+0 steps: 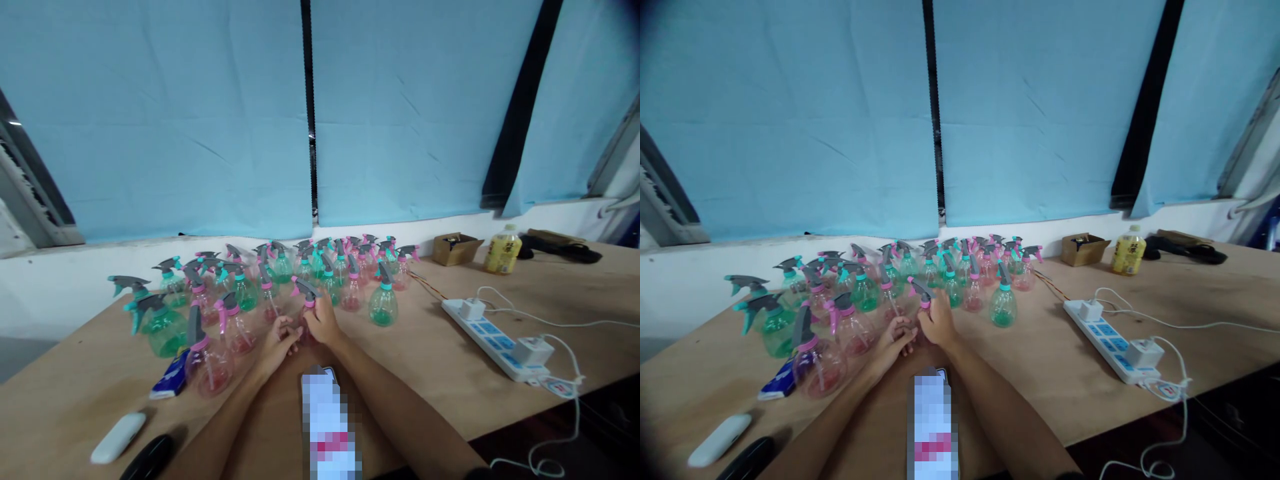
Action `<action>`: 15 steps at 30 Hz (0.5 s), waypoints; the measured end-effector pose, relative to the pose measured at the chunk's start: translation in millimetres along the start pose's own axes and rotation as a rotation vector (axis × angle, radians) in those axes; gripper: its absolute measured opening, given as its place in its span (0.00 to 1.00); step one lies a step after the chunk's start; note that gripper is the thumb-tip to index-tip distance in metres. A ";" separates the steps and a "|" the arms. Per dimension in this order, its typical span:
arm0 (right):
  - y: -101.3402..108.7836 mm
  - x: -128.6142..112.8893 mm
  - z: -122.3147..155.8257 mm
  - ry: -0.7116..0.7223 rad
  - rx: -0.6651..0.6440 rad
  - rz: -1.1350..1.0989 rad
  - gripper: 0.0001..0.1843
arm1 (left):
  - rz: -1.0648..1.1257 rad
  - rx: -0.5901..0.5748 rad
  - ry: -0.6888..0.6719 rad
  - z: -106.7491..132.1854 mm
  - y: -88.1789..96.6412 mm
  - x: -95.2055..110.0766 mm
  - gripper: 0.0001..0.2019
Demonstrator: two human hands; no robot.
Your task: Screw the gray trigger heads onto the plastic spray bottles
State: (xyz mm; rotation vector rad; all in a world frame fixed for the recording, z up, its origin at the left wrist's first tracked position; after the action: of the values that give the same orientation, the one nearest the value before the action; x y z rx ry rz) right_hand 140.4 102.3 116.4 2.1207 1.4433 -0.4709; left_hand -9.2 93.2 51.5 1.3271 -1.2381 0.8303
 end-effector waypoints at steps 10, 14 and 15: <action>-14.1 22.1 1.3 -0.146 -0.044 0.173 0.17 | -0.065 -0.047 0.003 1.8 -3.1 0.6 0.20; -13.8 24.3 2.8 -0.162 -0.011 0.174 0.20 | -0.073 -0.062 0.008 0.5 -4.2 -0.9 0.24; -13.2 25.2 3.2 -0.163 0.004 0.172 0.22 | -0.075 -0.061 0.009 0.3 -4.0 -1.0 0.25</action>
State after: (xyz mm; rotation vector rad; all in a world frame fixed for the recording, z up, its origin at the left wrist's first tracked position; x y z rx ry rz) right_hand 137.5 123.0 96.9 2.1338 1.1597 -0.5654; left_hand -5.6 92.6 49.5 1.3108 -1.1904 0.7397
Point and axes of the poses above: each hand's wrist, its own z-axis away from the middle knuckle, its own y-axis out of the back of the hand, x = y × z, the point moved 8 cm from there along -z, towards the middle knuckle, and after that the axes turned 5 degrees about -z, right-handed, at the moved point
